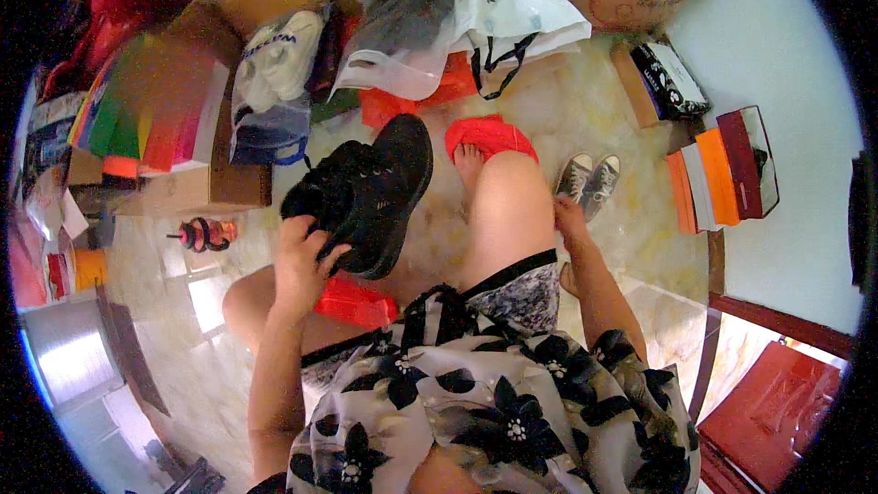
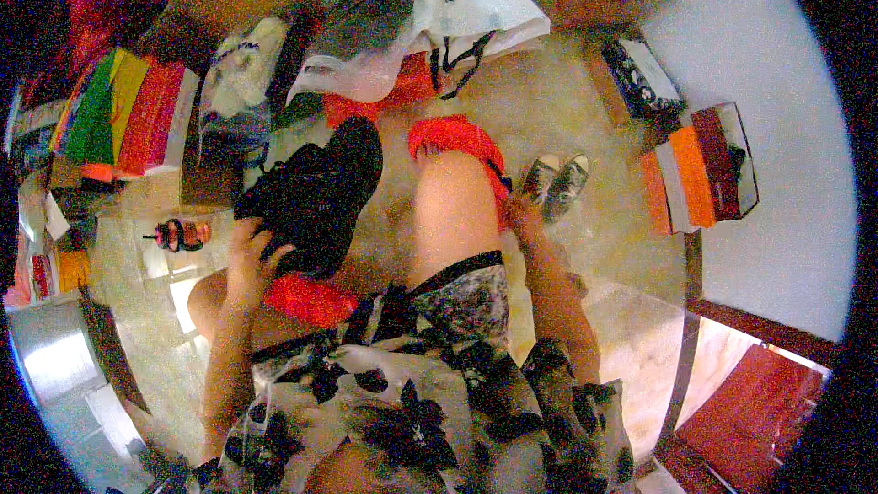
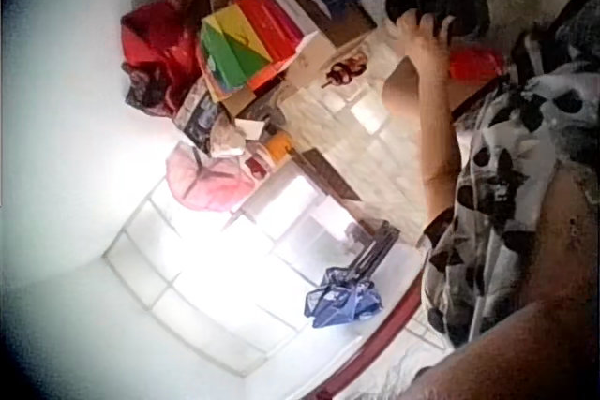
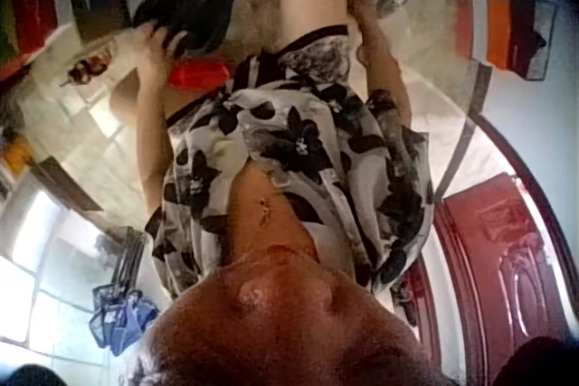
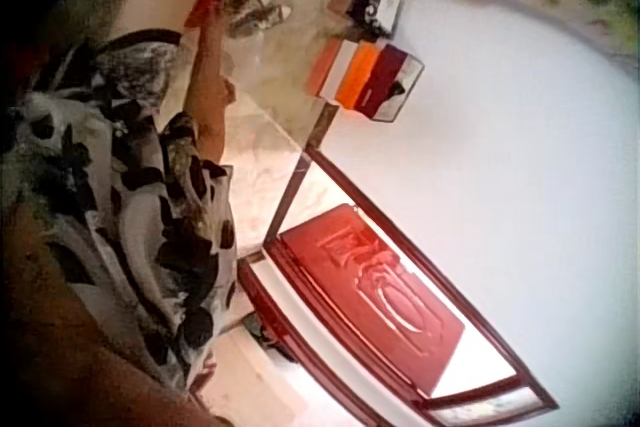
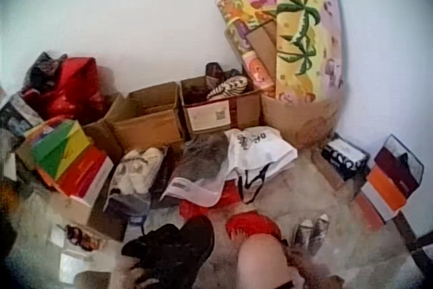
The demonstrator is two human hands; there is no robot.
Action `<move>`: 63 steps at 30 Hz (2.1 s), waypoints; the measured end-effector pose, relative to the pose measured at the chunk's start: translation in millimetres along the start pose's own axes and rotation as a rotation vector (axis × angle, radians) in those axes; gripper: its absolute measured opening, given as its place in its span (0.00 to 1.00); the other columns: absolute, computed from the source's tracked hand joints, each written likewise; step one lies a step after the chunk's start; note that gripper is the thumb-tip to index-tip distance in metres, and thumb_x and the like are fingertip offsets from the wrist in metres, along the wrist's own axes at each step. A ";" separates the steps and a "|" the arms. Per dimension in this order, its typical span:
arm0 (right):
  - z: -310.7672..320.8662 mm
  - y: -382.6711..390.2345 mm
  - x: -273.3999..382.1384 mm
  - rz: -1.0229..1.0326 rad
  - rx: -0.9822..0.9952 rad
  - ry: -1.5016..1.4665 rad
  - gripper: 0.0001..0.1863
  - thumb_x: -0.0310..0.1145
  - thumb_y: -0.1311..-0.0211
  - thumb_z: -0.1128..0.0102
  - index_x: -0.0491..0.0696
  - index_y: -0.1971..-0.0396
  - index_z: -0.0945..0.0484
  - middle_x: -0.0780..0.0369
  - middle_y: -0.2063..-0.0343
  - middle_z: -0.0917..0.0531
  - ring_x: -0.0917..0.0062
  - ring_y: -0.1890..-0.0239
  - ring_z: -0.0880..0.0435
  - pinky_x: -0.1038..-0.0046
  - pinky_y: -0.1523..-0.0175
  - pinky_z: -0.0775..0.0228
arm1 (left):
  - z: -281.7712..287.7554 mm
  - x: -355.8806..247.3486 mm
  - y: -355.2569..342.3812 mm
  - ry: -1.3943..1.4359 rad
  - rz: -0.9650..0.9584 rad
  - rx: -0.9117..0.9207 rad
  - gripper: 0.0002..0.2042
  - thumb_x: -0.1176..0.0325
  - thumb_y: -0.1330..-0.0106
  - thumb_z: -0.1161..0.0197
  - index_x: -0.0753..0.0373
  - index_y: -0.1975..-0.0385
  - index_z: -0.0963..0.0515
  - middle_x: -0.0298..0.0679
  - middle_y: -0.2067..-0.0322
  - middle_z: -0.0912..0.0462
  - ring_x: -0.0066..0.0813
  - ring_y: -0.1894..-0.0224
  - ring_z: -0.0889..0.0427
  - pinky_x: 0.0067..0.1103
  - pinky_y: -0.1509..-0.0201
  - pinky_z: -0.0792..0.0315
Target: The person sits on the floor and cleans a black shoe using a red cloth. They wipe the shoe's surface, untie and re-tie the laces, and then place the shoe into a clear plastic bag.
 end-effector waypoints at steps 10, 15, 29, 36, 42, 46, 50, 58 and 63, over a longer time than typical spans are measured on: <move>-43.3 -105.3 -75.4 0.177 0.015 0.710 0.25 0.41 0.53 0.37 0.46 0.56 0.30 0.56 0.61 0.24 0.66 0.58 0.25 0.65 0.55 0.32 | -257.4 53.4 97.5 -0.350 0.272 0.604 0.13 0.63 0.48 0.41 0.62 0.63 0.24 0.42 0.51 0.33 0.43 0.48 0.35 0.34 0.48 0.38; -67.5 -140.2 -67.5 0.273 -0.157 1.111 0.52 0.45 0.64 0.31 0.48 0.39 0.53 0.46 0.43 0.45 0.53 0.43 0.40 0.63 0.42 0.41 | -260.0 37.5 90.7 -0.346 0.312 1.172 0.22 0.61 0.51 0.40 0.62 0.55 0.27 0.42 0.52 0.31 0.41 0.47 0.35 0.33 0.51 0.34; -59.2 -176.1 -46.7 0.061 -0.050 0.155 0.28 0.36 0.52 0.41 0.40 0.51 0.33 0.56 0.61 0.22 0.66 0.59 0.23 0.70 0.53 0.33 | -279.8 81.8 106.9 0.257 0.826 0.920 0.26 0.68 0.49 0.38 0.55 0.47 0.34 0.42 0.50 0.29 0.37 0.50 0.29 0.25 0.45 0.36; -37.1 -76.4 84.1 0.042 -0.114 -0.299 0.25 0.35 0.49 0.41 0.42 0.50 0.33 0.60 0.57 0.24 0.72 0.57 0.25 0.72 0.51 0.33 | -276.4 53.7 52.8 1.870 1.657 0.100 0.18 0.67 0.45 0.41 0.64 0.54 0.30 0.41 0.60 0.22 0.40 0.58 0.24 0.29 0.53 0.28; -16.5 17.6 134.0 0.216 -0.096 -0.560 0.24 0.35 0.45 0.44 0.43 0.49 0.35 0.59 0.52 0.27 0.71 0.51 0.28 0.69 0.46 0.36 | -148.4 0.8 -22.5 1.933 1.192 -0.006 0.19 0.68 0.46 0.41 0.62 0.53 0.33 0.42 0.55 0.25 0.41 0.56 0.25 0.34 0.47 0.32; -5.4 84.1 179.3 0.491 0.020 -0.658 0.23 0.32 0.43 0.47 0.43 0.48 0.36 0.59 0.51 0.28 0.71 0.49 0.29 0.69 0.45 0.37 | -67.4 -30.0 -28.1 2.023 0.846 -0.088 0.16 0.71 0.45 0.42 0.61 0.55 0.32 0.42 0.54 0.26 0.39 0.54 0.25 0.32 0.52 0.29; -16.2 177.0 246.3 0.762 0.085 -0.575 0.24 0.28 0.44 0.47 0.42 0.47 0.37 0.58 0.50 0.29 0.71 0.48 0.30 0.70 0.44 0.38 | -18.9 -49.6 -5.6 2.127 0.548 -0.013 0.20 0.65 0.40 0.45 0.61 0.48 0.36 0.40 0.50 0.29 0.36 0.48 0.30 0.30 0.42 0.38; -138.8 324.2 248.1 1.577 -0.008 0.466 0.36 0.39 0.55 0.37 0.43 0.45 0.41 0.50 0.42 0.42 0.56 0.39 0.46 0.55 0.37 0.59 | 42.6 -82.6 38.0 2.144 0.365 -0.160 0.21 0.59 0.39 0.48 0.62 0.48 0.35 0.38 0.50 0.28 0.33 0.48 0.30 0.29 0.41 0.40; -192.5 334.4 246.3 1.800 -0.116 0.452 0.33 0.40 0.57 0.38 0.44 0.50 0.37 0.48 0.43 0.42 0.52 0.40 0.47 0.47 0.39 0.64 | 44.4 -81.2 73.4 1.973 0.475 -0.077 0.17 0.66 0.42 0.45 0.69 0.55 0.30 0.41 0.56 0.26 0.29 0.53 0.27 0.24 0.47 0.35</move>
Point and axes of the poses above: each hand's wrist, its own y-axis away from the middle knuckle, its own z-axis out of the back of the hand, x = y × z, the point moved 4 cm from there along -y, towards the middle knuckle
